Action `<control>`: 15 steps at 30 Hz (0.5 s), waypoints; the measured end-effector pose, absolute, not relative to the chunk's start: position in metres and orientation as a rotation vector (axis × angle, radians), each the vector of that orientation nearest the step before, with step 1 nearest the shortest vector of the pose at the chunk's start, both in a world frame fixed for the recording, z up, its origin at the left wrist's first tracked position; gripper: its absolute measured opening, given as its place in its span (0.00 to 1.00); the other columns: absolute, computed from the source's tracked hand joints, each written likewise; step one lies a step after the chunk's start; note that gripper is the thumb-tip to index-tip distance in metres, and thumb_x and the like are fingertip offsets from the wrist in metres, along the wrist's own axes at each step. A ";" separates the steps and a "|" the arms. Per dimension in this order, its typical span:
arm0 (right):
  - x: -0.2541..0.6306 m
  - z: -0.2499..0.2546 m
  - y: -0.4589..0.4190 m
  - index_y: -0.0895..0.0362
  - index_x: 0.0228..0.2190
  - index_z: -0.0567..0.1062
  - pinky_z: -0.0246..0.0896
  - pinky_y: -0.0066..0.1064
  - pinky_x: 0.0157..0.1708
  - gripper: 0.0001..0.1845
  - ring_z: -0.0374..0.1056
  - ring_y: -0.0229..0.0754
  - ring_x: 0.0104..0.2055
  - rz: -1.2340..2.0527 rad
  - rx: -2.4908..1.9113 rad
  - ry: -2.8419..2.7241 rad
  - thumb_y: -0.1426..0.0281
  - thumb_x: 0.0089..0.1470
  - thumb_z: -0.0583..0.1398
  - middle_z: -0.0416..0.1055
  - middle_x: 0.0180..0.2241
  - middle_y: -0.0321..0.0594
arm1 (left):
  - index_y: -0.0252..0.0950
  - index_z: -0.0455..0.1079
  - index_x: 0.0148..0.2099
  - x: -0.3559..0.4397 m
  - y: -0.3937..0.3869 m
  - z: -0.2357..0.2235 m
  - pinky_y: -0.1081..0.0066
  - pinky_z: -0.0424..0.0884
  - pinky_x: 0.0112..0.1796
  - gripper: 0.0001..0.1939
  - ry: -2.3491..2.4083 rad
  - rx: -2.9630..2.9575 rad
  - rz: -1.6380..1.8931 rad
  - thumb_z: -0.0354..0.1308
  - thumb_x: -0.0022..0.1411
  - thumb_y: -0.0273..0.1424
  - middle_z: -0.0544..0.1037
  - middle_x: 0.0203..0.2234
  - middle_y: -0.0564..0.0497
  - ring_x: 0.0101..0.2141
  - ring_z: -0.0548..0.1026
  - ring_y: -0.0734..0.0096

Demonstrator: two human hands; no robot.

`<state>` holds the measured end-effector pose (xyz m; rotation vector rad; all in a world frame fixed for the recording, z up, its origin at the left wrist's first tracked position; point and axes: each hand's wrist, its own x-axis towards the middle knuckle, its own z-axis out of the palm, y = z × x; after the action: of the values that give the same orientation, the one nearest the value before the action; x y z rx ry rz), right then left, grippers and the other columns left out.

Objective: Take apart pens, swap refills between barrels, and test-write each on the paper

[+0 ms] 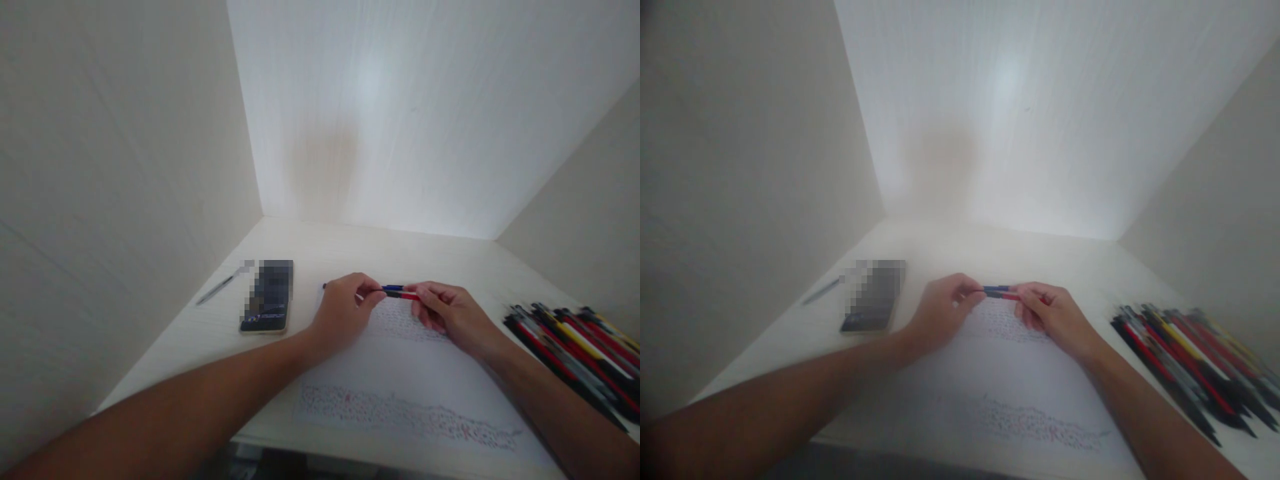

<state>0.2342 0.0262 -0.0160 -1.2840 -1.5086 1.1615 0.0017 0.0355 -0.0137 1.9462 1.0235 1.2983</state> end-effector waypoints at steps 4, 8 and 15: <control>0.238 -0.017 0.027 0.58 0.28 0.78 0.41 0.27 0.17 0.17 0.54 0.32 0.19 1.164 -1.309 -1.512 0.56 0.55 0.63 0.68 0.22 0.38 | 0.35 0.75 0.37 0.002 0.035 -0.013 0.75 0.70 0.31 0.03 0.970 2.031 1.294 0.63 0.58 0.28 0.79 0.29 0.52 0.28 0.74 0.76; 0.237 -0.015 0.026 0.56 0.29 0.79 0.43 0.28 0.18 0.14 0.54 0.33 0.21 1.105 -1.316 -1.510 0.58 0.50 0.67 0.69 0.23 0.38 | 0.36 0.76 0.35 0.001 0.037 -0.013 0.72 0.69 0.32 0.03 1.034 2.020 1.242 0.64 0.58 0.30 0.79 0.27 0.52 0.27 0.73 0.74; 0.234 -0.013 0.023 0.53 0.29 0.79 0.59 0.31 0.27 0.09 0.66 0.38 0.28 1.038 -1.249 -1.513 0.62 0.46 0.70 0.75 0.29 0.39 | 0.35 0.73 0.26 0.000 0.038 -0.015 0.72 0.60 0.26 0.22 1.159 1.990 1.119 0.52 0.67 0.43 0.74 0.18 0.53 0.21 0.68 0.75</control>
<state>0.2336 0.0227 -0.0129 -1.2485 -1.5125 1.0385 0.0001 0.0383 -0.0148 1.9903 1.1587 1.1192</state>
